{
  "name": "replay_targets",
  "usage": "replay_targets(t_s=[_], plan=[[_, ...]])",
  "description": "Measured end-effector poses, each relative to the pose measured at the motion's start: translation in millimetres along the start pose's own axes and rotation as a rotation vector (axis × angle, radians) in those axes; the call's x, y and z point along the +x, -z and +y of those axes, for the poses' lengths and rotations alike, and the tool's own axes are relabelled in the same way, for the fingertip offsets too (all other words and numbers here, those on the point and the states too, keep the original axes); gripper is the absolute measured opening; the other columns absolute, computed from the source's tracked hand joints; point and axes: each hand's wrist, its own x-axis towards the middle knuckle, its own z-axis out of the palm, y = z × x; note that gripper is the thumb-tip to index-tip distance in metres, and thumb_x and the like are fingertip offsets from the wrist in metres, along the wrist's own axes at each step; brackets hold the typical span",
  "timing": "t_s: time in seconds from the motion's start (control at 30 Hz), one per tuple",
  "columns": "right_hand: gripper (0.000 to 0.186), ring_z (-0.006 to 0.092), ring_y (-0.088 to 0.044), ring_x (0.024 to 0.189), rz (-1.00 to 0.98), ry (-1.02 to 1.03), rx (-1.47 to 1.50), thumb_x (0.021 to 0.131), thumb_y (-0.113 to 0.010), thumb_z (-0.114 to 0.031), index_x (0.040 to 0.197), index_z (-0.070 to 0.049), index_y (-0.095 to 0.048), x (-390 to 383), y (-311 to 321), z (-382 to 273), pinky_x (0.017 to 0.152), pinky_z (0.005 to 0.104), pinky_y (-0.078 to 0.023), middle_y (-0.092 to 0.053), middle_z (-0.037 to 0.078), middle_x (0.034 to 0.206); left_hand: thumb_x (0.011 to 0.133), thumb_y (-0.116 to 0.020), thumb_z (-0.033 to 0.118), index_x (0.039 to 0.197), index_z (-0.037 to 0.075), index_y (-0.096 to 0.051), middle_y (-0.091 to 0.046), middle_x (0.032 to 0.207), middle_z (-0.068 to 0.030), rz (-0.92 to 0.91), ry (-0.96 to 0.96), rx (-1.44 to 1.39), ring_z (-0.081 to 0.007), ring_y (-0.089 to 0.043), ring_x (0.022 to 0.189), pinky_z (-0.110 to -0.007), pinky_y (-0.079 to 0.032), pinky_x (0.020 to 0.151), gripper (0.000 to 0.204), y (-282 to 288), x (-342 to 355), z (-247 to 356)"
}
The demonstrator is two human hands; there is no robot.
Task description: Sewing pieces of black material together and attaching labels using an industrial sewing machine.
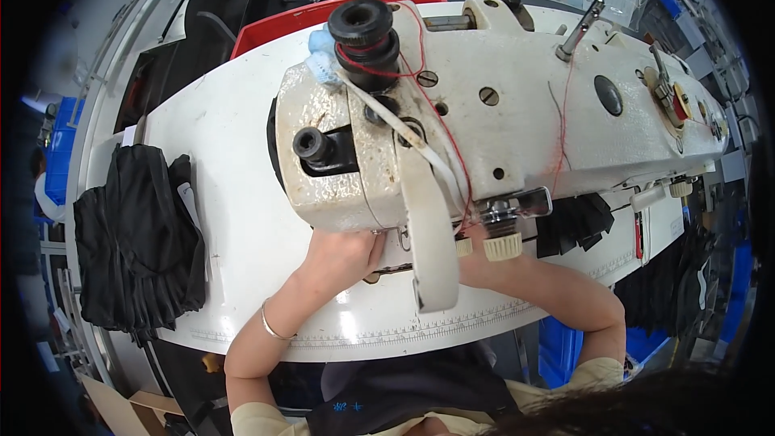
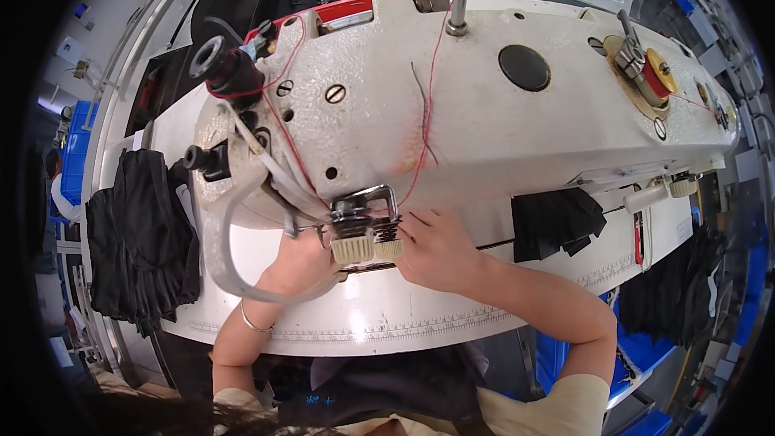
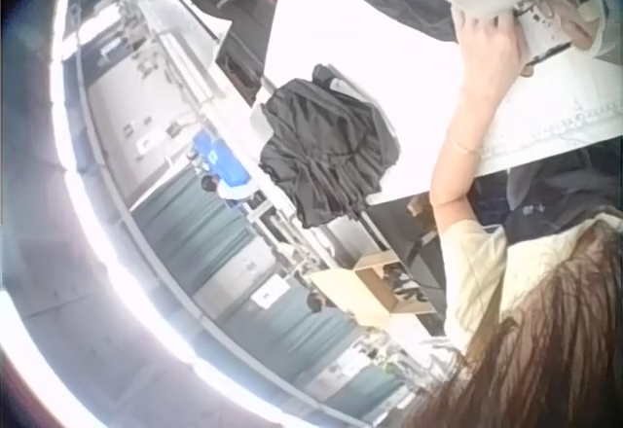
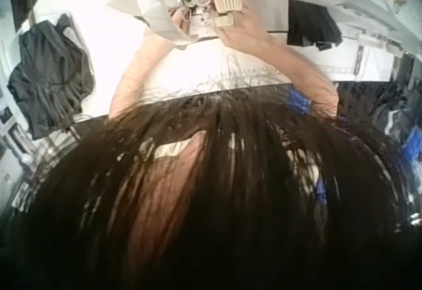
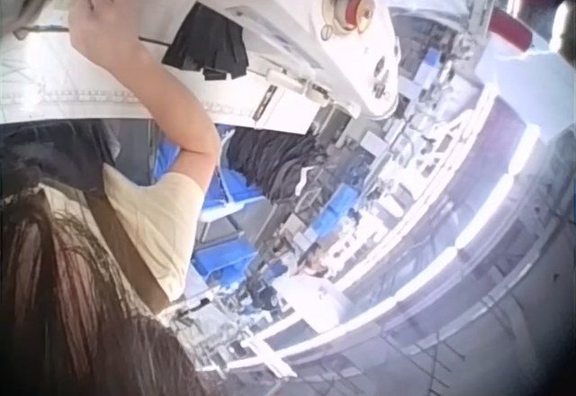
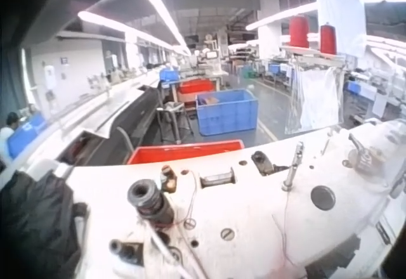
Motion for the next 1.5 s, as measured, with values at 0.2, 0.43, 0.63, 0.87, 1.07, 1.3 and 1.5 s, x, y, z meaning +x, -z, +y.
replay_targets(t_s=[0.2,0.43,0.63,0.87,1.07,1.3,1.5], plan=[[0.019,0.0245,-0.054,0.071,0.001,0.162,-0.241,0.060,-0.067,-0.012,0.072,0.000,-0.059,6.5,8.6,0.4,0.062,0.0367,-0.044,-0.054,0.009,0.081,0.069,-0.066,0.004,0.086,-0.002,-0.064,-0.061,0.082,-0.0151,-0.018,0.035,-0.009,-0.0340,-0.060,0.077,-0.044,-0.048,0.068,0.018,-0.9,5.7,3.1],[0.025,0.0233,-0.059,0.061,-0.075,-0.262,0.441,0.090,-0.057,-0.022,0.093,0.003,-0.058,12.1,29.7,-23.6,0.053,0.0336,-0.047,-0.057,0.012,0.070,0.058,-0.060,-0.001,0.085,0.002,-0.058,-0.054,0.079,-0.0115,-0.041,0.112,0.020,-0.0291,-0.053,0.079,-0.036,-0.041,0.074,0.028,20.6,0.1,23.4],[0.049,0.0153,-0.062,0.086,-0.339,-1.113,1.575,0.098,-0.045,-0.039,0.113,0.006,-0.054,27.2,37.5,-75.1,0.074,0.0246,-0.051,-0.064,0.012,0.096,0.062,-0.065,0.010,0.069,0.005,-0.052,-0.043,0.069,-0.0062,-0.168,-0.246,-0.358,-0.0224,-0.048,0.068,-0.033,-0.038,0.066,0.016,85.6,-39.4,94.7],[0.055,0.0118,-0.047,0.115,-0.553,-0.965,1.537,0.084,-0.062,-0.007,0.136,-0.002,-0.042,-9.5,17.2,-104.3,0.099,0.0254,-0.037,-0.053,0.002,0.126,0.074,-0.070,0.018,0.095,0.001,-0.065,-0.057,0.092,-0.0082,0.036,-0.496,-0.556,-0.0216,-0.057,0.088,-0.031,-0.047,0.074,0.027,47.3,-41.0,148.9],[0.053,0.0109,-0.052,0.111,0.383,-1.079,0.897,0.083,-0.054,0.004,0.134,0.000,-0.044,-155.0,222.1,-123.6,0.096,0.0257,-0.040,-0.057,0.004,0.121,0.072,-0.068,0.004,0.109,0.002,-0.064,-0.053,0.118,-0.0189,-0.180,-0.139,-0.425,-0.0351,-0.053,0.106,-0.041,-0.044,0.090,0.037,55.6,-85.8,118.9],[0.052,0.0184,-0.058,0.085,0.365,-1.285,-0.350,0.093,-0.047,-0.009,0.142,-0.003,-0.032,-291.5,242.7,-137.6,0.082,0.0330,-0.048,-0.059,0.013,0.116,0.083,-0.055,0.004,0.110,-0.002,-0.062,-0.049,0.124,-0.0200,-0.186,-0.001,-0.403,-0.0356,-0.048,0.112,-0.042,-0.039,0.095,0.028,19.8,-76.5,107.6],[0.059,0.0427,-0.011,0.140,-0.429,-0.939,-0.519,0.093,-0.044,-0.042,0.145,-0.018,-0.029,-367.9,123.8,-49.5,0.107,0.0670,-0.009,-0.013,0.018,0.153,0.084,-0.053,0.003,0.107,-0.004,-0.062,-0.051,0.122,-0.0203,-0.231,-0.031,-0.393,-0.0361,-0.049,0.109,-0.042,-0.041,0.092,0.026,11.1,-76.1,112.9]])
